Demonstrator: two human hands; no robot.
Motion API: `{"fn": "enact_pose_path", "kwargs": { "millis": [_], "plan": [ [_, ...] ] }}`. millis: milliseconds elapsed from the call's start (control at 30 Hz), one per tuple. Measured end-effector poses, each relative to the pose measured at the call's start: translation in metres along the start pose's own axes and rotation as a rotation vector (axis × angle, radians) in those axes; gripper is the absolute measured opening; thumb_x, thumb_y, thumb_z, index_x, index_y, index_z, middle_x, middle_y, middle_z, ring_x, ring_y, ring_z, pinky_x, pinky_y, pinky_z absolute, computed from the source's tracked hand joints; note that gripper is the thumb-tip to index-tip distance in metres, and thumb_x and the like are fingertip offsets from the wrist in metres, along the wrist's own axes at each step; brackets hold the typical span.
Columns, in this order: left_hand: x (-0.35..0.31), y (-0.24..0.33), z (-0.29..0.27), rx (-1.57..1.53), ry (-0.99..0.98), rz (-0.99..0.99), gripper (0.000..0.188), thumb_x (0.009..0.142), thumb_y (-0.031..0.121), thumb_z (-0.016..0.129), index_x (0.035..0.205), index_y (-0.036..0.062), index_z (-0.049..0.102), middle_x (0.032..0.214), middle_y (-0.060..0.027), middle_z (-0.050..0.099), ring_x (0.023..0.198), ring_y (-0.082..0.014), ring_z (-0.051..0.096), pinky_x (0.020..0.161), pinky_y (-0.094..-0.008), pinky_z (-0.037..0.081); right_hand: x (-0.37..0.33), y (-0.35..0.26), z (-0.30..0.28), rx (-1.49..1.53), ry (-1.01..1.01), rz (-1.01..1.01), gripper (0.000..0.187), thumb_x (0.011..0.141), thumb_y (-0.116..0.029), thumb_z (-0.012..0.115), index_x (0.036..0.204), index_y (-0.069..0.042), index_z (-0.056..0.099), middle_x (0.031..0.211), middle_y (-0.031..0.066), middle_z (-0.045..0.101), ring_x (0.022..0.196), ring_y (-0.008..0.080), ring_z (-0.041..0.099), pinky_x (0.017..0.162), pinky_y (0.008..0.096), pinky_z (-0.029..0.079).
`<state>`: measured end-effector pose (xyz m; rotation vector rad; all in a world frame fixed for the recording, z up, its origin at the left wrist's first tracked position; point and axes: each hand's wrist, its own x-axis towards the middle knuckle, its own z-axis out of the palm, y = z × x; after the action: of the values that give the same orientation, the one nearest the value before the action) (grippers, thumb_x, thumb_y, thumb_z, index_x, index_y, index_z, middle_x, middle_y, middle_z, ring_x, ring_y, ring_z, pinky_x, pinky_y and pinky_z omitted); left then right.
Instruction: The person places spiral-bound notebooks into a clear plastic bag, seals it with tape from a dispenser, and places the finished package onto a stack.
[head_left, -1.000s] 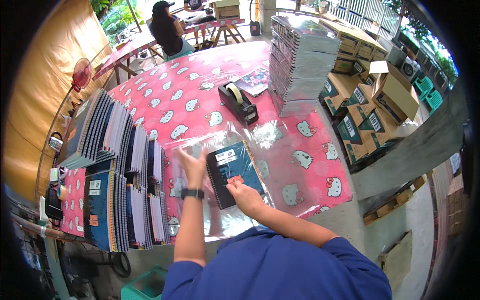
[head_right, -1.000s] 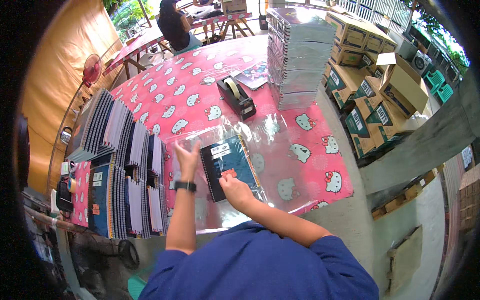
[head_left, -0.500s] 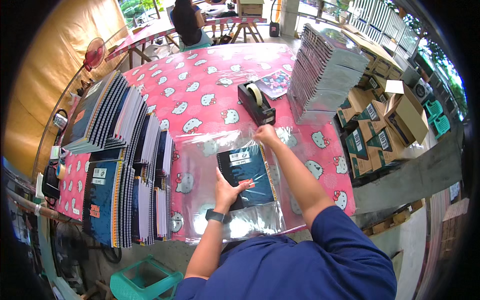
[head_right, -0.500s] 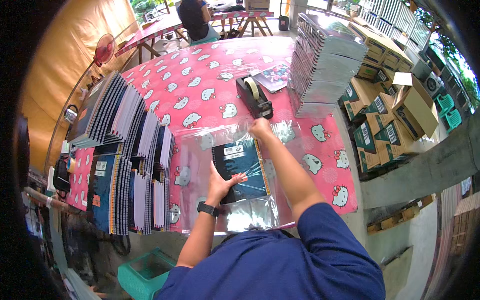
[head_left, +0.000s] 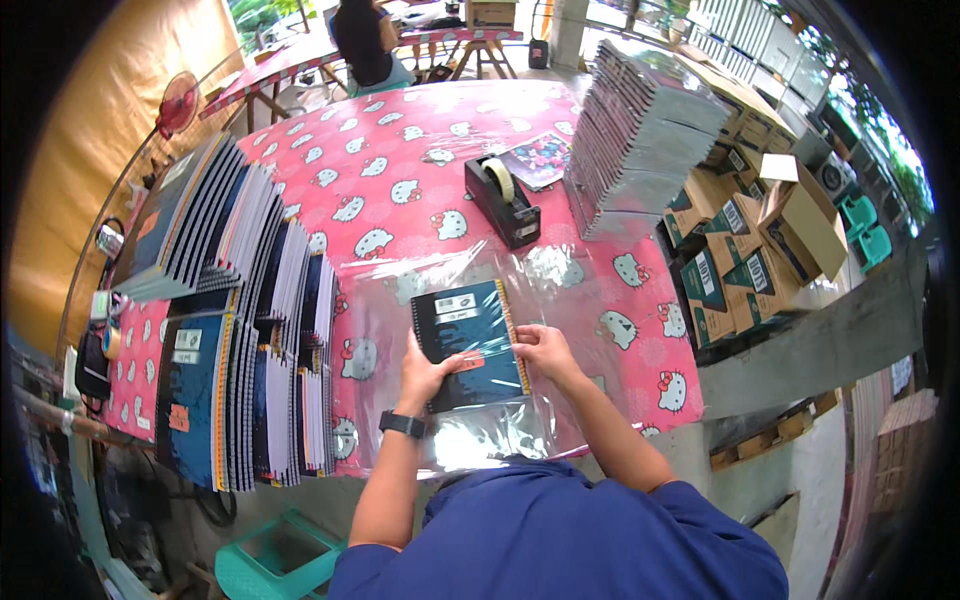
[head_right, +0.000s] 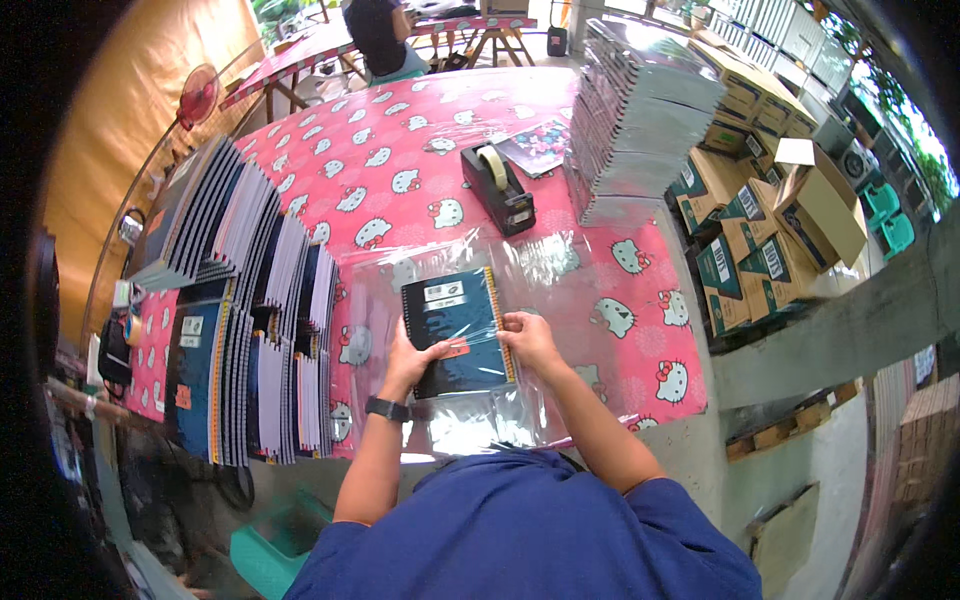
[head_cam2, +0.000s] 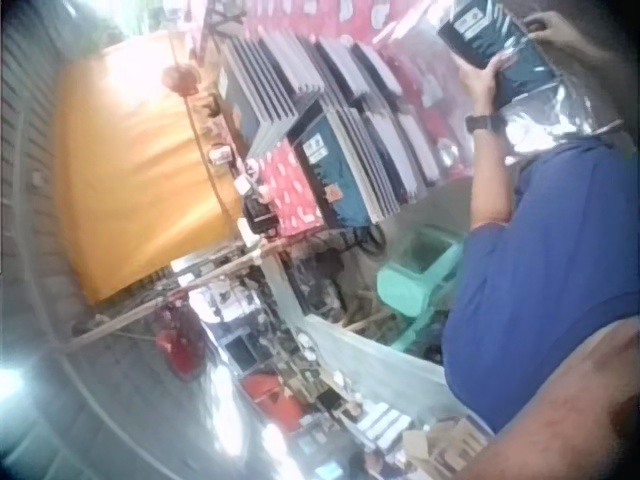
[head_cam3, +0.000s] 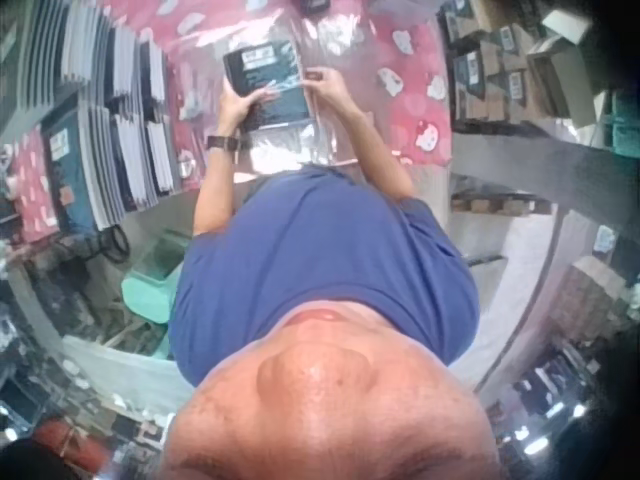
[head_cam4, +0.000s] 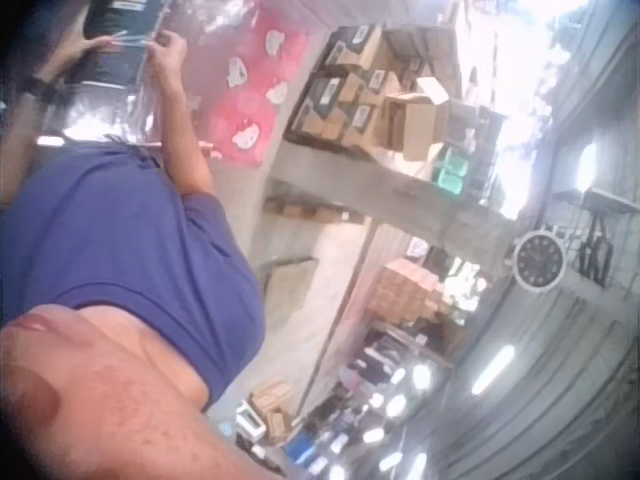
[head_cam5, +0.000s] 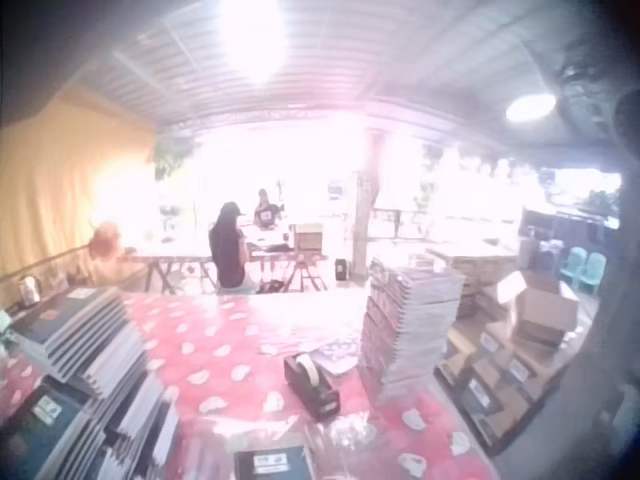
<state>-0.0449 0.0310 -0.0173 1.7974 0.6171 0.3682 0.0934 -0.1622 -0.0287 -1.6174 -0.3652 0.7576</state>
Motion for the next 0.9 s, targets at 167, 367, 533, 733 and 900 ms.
{"fn": "enact_pose_path", "kwargs": {
  "millis": [167,367,533,733,900],
  "plan": [
    [0.003,-0.006,0.005,0.009,0.028,-0.078,0.084,0.062,0.015,0.076,0.129,-0.0060,0.030,0.110,-0.0221,0.058,0.102,-0.0304,0.058,0.087,-0.0355,0.046,-0.005,-0.001,0.015,-0.304,0.154,-0.053,0.051,0.077,-0.017,0.070,0.118,0.007,0.049,0.103,0.0174,0.062,0.094,0.0190,0.059,0.081,0.0294,0.047],
    [-0.004,0.003,0.041,0.050,0.114,-0.104,0.087,0.068,0.028,0.073,0.131,-0.0100,0.026,0.115,-0.0293,0.051,0.109,-0.0381,0.050,0.093,-0.0413,0.039,-0.008,0.005,0.010,-0.261,0.186,-0.147,0.036,0.078,-0.016,0.070,0.107,0.001,0.056,0.087,0.0080,0.066,0.077,0.0118,0.060,0.072,0.0277,0.049],
    [-0.006,-0.007,0.040,0.178,0.139,-0.086,0.082,0.077,0.035,0.067,0.132,-0.0101,0.024,0.114,-0.0338,0.049,0.107,-0.0441,0.047,0.093,-0.0449,0.037,-0.025,-0.006,0.044,-1.132,0.280,-0.344,0.067,0.087,-0.038,0.050,0.139,-0.005,0.024,0.145,0.0179,0.019,0.136,0.0326,0.014,0.103,0.0558,0.020],
    [-0.009,-0.009,0.028,0.117,0.285,-0.020,0.072,0.084,0.024,0.056,0.137,-0.0074,0.019,0.125,-0.0333,0.043,0.120,-0.0443,0.036,0.100,-0.0446,0.030,-0.023,-0.020,0.057,-1.324,0.076,-0.419,0.066,0.089,-0.044,0.040,0.140,-0.004,0.024,0.149,0.0143,0.012,0.139,0.0300,0.007,0.104,0.0607,0.010],
    [-0.032,-0.052,-0.048,0.803,0.562,0.090,0.061,0.076,0.022,0.065,0.130,0.0062,0.042,0.129,-0.0205,0.045,0.120,-0.0370,0.037,0.099,-0.0437,0.031,-0.024,-0.020,0.053,-1.357,0.076,-0.395,0.067,0.090,-0.042,0.040,0.140,-0.001,0.023,0.148,0.0163,0.013,0.138,0.0307,0.007,0.103,0.0613,0.012]
  ]
}}
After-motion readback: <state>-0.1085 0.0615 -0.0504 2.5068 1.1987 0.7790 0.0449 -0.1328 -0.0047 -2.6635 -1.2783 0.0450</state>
